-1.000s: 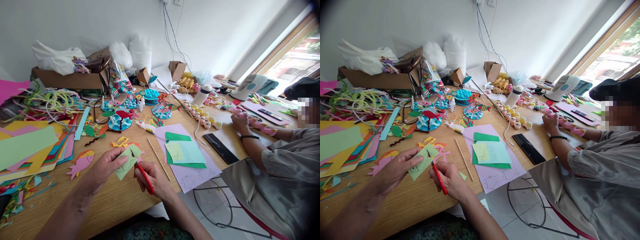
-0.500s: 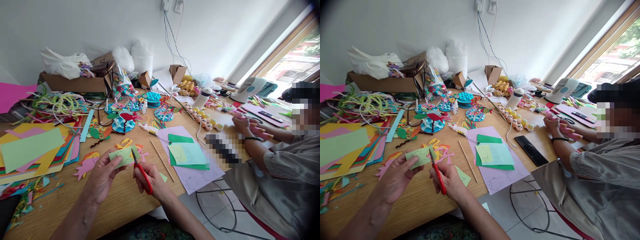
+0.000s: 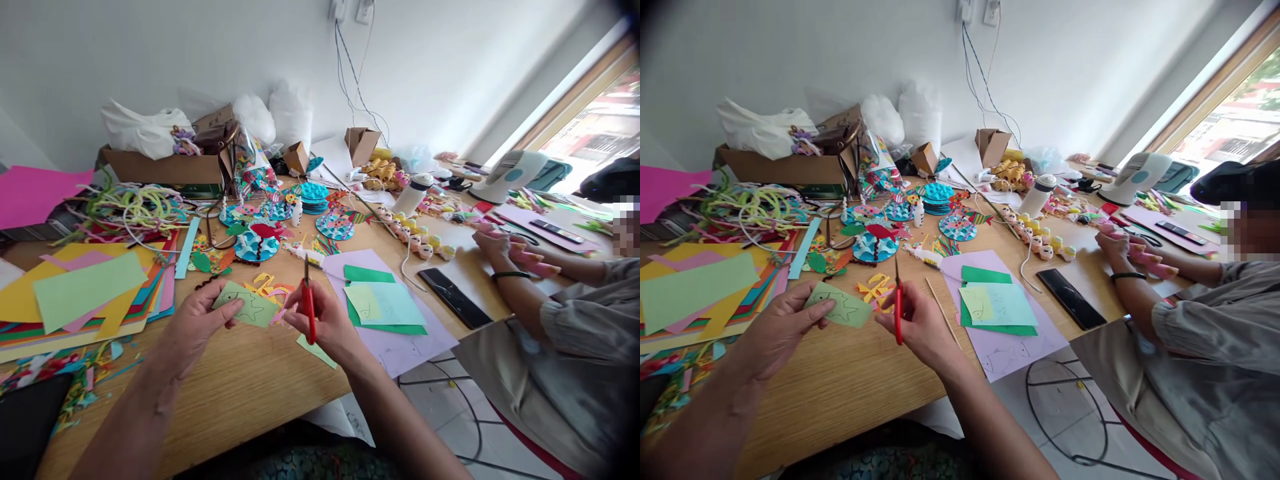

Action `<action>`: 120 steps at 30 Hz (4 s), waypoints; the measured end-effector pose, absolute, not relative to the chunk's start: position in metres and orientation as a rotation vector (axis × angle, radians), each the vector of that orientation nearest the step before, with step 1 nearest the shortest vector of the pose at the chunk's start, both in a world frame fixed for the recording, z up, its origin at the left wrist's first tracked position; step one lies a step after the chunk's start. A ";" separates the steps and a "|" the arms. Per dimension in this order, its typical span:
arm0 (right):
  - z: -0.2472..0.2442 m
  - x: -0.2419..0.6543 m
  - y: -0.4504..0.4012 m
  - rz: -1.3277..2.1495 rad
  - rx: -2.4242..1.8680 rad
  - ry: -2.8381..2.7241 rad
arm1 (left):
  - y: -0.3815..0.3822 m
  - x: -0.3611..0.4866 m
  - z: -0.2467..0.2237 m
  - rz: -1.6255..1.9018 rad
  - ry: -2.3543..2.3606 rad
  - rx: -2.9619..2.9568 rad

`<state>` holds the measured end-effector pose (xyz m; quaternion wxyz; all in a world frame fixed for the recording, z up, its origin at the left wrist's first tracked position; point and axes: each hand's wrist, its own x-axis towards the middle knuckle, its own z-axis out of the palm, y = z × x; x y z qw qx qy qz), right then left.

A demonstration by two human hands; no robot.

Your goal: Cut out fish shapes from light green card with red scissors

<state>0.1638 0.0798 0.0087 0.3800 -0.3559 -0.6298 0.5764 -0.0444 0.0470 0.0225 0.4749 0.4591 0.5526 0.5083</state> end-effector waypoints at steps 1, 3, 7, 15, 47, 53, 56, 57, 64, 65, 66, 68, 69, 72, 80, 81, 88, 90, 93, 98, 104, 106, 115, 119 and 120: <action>0.012 0.160 0.083 1.476 -0.902 -1.655 | 0.048 -0.043 0.024 1.223 1.346 1.148; 0.016 0.154 0.087 1.480 -0.898 -1.721 | 0.049 -0.040 0.026 1.194 1.338 1.184; 0.014 0.142 0.089 1.411 -0.932 -1.675 | 0.049 -0.035 0.030 1.287 1.300 1.081; 0.006 0.130 0.092 1.311 -1.000 -1.428 | 0.044 -0.019 0.024 1.390 1.235 1.008; -0.004 0.158 0.071 1.726 -1.037 -1.901 | 0.067 -0.014 0.027 1.241 1.516 1.076; -0.007 0.160 0.071 1.922 -1.017 -1.713 | 0.067 -0.013 0.026 1.196 1.448 1.039; -0.008 0.162 0.072 1.965 -0.997 -1.679 | 0.067 -0.012 0.026 1.179 1.396 1.023; -0.007 0.162 0.072 1.973 -0.990 -1.676 | 0.067 -0.012 0.025 1.175 1.382 1.021; -0.005 0.162 0.072 1.983 -1.003 -1.668 | 0.067 -0.012 0.023 1.161 1.344 0.993; -0.005 0.163 0.072 1.985 -1.004 -1.663 | 0.067 -0.012 0.023 1.159 1.343 0.992; -0.005 0.163 0.072 1.986 -1.001 -1.659 | 0.067 -0.011 0.023 1.157 1.343 0.991; -0.005 0.163 0.072 1.990 -0.998 -1.652 | 0.067 -0.011 0.023 1.153 1.341 0.990; -0.005 0.163 0.072 1.991 -0.997 -1.651 | 0.067 -0.011 0.022 1.152 1.339 0.989; -0.004 0.163 0.072 1.990 -1.002 -1.648 | 0.067 -0.010 0.022 1.143 1.340 0.985; -0.007 0.165 0.071 1.984 -0.989 -1.660 | 0.068 -0.010 0.019 1.129 1.325 0.990; -0.007 0.165 0.070 1.981 -0.985 -1.661 | 0.068 -0.010 0.019 1.129 1.322 0.989; -0.007 0.166 0.070 1.962 -1.000 -1.669 | 0.067 -0.009 0.020 1.132 1.309 0.979; -0.007 0.166 0.071 1.960 -0.997 -1.671 | 0.067 -0.009 0.019 1.135 1.308 0.977; -0.008 0.166 0.070 1.959 -0.984 -1.671 | 0.068 -0.008 0.019 1.134 1.304 0.979; -0.009 0.167 0.070 1.973 -0.965 -1.667 | 0.068 -0.008 0.018 1.126 1.303 0.991; -0.010 0.167 0.070 1.960 -0.975 -1.680 | 0.067 -0.008 0.018 1.117 1.314 0.994; -0.011 0.167 0.070 1.955 -0.976 -1.688 | 0.067 -0.008 0.018 1.118 1.315 1.001; -0.016 0.170 0.069 1.920 -0.973 -1.721 | 0.068 -0.011 0.013 1.132 1.307 1.032; -0.016 0.171 0.069 1.883 -0.988 -1.747 | 0.068 -0.012 0.012 1.131 1.315 1.029; -0.016 0.171 0.069 1.876 -0.994 -1.758 | 0.068 -0.012 0.013 1.131 1.318 1.030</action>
